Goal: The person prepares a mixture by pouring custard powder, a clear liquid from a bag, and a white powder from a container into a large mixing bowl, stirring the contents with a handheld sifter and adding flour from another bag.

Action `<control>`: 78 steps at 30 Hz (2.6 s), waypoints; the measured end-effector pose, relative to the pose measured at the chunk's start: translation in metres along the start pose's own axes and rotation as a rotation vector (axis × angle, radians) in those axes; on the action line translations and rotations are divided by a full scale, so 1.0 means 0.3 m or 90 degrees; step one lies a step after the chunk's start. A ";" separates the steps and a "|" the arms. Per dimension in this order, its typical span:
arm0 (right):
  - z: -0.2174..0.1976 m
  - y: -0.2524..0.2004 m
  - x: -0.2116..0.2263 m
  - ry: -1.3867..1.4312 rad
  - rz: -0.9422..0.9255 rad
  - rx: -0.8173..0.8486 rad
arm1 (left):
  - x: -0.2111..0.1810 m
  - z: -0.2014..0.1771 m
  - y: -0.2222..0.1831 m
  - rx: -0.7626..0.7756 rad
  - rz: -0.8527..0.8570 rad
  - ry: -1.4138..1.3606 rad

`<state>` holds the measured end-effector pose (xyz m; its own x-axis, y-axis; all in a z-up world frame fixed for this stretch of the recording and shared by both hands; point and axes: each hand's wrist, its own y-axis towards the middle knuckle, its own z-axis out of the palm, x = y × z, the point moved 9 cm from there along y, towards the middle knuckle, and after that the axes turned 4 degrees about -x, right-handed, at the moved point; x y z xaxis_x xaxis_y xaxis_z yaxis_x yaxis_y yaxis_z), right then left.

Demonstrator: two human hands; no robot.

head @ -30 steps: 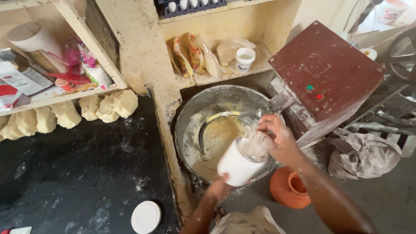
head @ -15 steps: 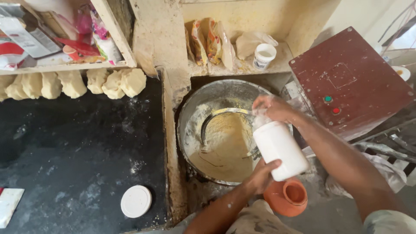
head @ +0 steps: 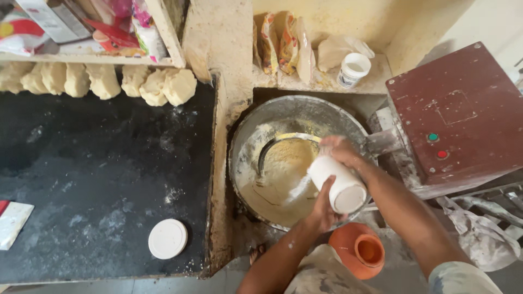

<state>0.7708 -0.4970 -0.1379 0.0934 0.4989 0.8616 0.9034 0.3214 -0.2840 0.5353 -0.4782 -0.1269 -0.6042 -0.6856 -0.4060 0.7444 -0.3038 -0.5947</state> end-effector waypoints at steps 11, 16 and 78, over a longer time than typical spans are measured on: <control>0.029 0.015 -0.008 -0.040 -0.077 -0.018 | -0.025 -0.037 -0.002 -0.005 -0.001 -0.033; -0.008 0.007 0.070 0.067 -0.194 -0.061 | -0.052 -0.084 -0.009 -0.067 0.068 0.029; -0.111 -0.492 0.072 0.417 -0.176 -0.082 | -0.395 -0.006 -0.320 -0.209 0.588 0.792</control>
<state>0.6533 -0.5604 -0.0634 0.0495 -0.1852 0.9815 0.9685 0.2490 -0.0019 0.5349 -0.3667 -0.0230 0.0347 0.4522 -0.8913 0.9804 0.1576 0.1182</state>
